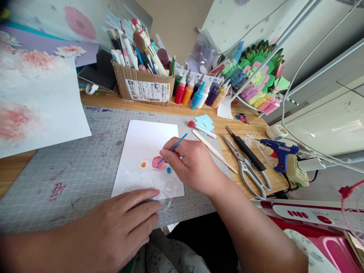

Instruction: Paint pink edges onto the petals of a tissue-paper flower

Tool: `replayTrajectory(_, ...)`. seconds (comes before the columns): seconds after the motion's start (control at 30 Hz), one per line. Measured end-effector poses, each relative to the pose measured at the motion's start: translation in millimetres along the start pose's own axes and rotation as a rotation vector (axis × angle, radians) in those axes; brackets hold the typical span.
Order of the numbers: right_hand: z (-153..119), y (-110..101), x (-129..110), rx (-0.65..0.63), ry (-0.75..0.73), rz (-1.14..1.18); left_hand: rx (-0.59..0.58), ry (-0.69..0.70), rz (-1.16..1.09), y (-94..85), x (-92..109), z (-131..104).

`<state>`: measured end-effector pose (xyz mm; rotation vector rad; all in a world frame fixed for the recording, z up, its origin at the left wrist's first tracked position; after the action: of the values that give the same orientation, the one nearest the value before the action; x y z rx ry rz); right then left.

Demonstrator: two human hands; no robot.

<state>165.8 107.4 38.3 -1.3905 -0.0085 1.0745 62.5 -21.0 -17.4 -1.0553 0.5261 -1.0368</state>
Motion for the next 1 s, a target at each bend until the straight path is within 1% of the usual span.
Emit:
replayTrajectory(0.1, 0.1, -2.1, -0.3, 0.051, -0.012, -0.033, -0.018, 0.006, 0.012, 1.0, -1.7, -1.0)
replayTrajectory(0.23, -0.2, 0.5, -1.3, 0.015, -0.046, -0.005, -0.02, 0.029, 0.009, 2.4, -2.8, -0.9)
replayTrajectory(0.33, -0.2, -3.6, -0.7, 0.084, -0.042, -0.068, -0.017, 0.027, 0.004, 2.7, -2.2, -0.1)
replayTrajectory(0.4, -0.1, -2.6, -0.3, 0.056, -0.034, -0.05, -0.021, 0.005, 0.014, 2.3, -2.0, 0.0)
replayTrajectory(0.47, -0.3, -1.3, -2.3, 0.027, -0.06, -0.023, -0.014, -0.014, 0.028, 0.9, -1.6, -0.3)
replayTrajectory(0.53, -0.5, -3.8, -3.9, 0.074, -0.075, -0.064, -0.015, -0.003, 0.031, 0.5, -0.3, -0.8)
replayTrajectory(0.6, -0.3, -5.1, -3.4, 0.107, -0.058, -0.103, -0.021, 0.025, 0.026, 1.2, 0.6, -1.2)
replayTrajectory(0.7, 0.2, -2.3, -3.3, 0.071, -0.06, -0.07, -0.028, 0.034, 0.023, 3.6, -1.3, -1.2)
replayTrajectory(0.8, -0.1, -3.4, -3.1, 0.091, -0.061, -0.104, -0.038, 0.031, 0.016, 5.6, -2.9, -0.8)
replayTrajectory(0.93, -0.2, -0.9, -2.2, 0.027, -0.059, -0.045, -0.029, 0.027, 0.024, 2.7, -1.2, -0.3)
replayTrajectory(1.0, -0.4, -2.9, -2.8, 0.06, -0.07, -0.071, -0.023, 0.022, 0.028, 0.6, -0.4, -0.1)
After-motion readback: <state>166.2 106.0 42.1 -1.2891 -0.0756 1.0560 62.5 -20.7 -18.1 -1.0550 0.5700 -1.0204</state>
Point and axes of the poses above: each hand's wrist, its own z-axis towards the middle knuckle, its own y-axis out of the palm, x = y × z, the point moved 6 cm from there along z, towards the middle knuckle, and after that the axes turned 4 degrees about y, right-handed, at the moved point
